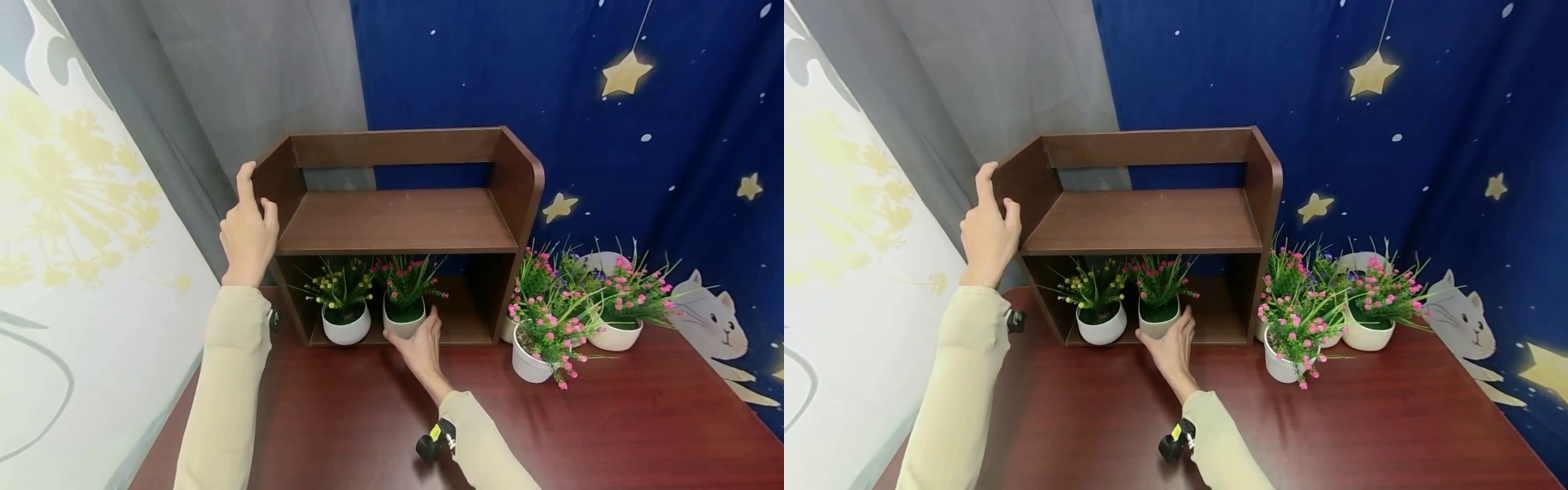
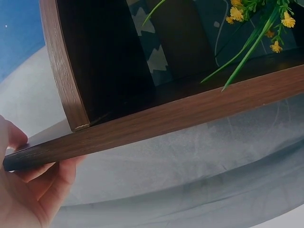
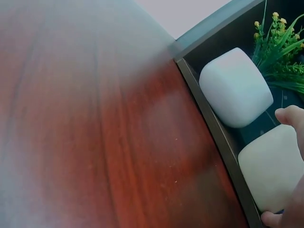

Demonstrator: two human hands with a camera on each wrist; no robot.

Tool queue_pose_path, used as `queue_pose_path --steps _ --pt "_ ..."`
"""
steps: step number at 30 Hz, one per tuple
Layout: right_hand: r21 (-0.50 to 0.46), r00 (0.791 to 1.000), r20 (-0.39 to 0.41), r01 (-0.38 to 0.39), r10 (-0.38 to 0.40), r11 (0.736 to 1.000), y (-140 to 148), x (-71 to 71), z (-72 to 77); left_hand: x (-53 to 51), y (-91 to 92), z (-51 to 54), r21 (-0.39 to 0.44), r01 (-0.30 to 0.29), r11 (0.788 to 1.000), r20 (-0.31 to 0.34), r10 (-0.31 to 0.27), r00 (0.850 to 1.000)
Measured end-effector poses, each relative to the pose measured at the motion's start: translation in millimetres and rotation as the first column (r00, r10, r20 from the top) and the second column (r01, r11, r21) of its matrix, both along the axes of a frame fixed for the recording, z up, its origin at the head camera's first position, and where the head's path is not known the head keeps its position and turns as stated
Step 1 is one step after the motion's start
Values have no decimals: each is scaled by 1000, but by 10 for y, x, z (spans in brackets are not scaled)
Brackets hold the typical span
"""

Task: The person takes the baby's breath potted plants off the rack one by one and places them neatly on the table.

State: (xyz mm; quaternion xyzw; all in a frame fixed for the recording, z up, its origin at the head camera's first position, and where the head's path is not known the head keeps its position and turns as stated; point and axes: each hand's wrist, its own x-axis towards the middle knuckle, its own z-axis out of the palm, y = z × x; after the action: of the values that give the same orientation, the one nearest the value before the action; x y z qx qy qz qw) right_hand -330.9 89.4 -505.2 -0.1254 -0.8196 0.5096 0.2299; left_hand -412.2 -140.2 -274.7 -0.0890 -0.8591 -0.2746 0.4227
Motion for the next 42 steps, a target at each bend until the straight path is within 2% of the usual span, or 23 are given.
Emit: queue_pose_path --steps 7,13,20,26,33,42 --pt "66 995 0 97 -97 993 -20 -88 18 6 -1 7 0 0 1000 2 0 1000" --pt "64 996 4 90 -90 994 1 -37 40 19 9 3 8 15 1000 0 -15 1000" --pt "65 999 -4 36 -36 997 54 125 93 22 10 -7 11 15 1000 -8 -14 1000" --pt "21 1000 0 18 -18 1000 128 251 139 9 11 0 10 12 1000 -17 -12 1000" --pt "17 1000 -8 12 -12 1000 223 392 110 2 1 -5 12 8 1000 -10 -8 1000" --pt "2 1000 -25 -10 10 1000 368 664 109 12 6 3 10 6 1000 -4 -6 1000"
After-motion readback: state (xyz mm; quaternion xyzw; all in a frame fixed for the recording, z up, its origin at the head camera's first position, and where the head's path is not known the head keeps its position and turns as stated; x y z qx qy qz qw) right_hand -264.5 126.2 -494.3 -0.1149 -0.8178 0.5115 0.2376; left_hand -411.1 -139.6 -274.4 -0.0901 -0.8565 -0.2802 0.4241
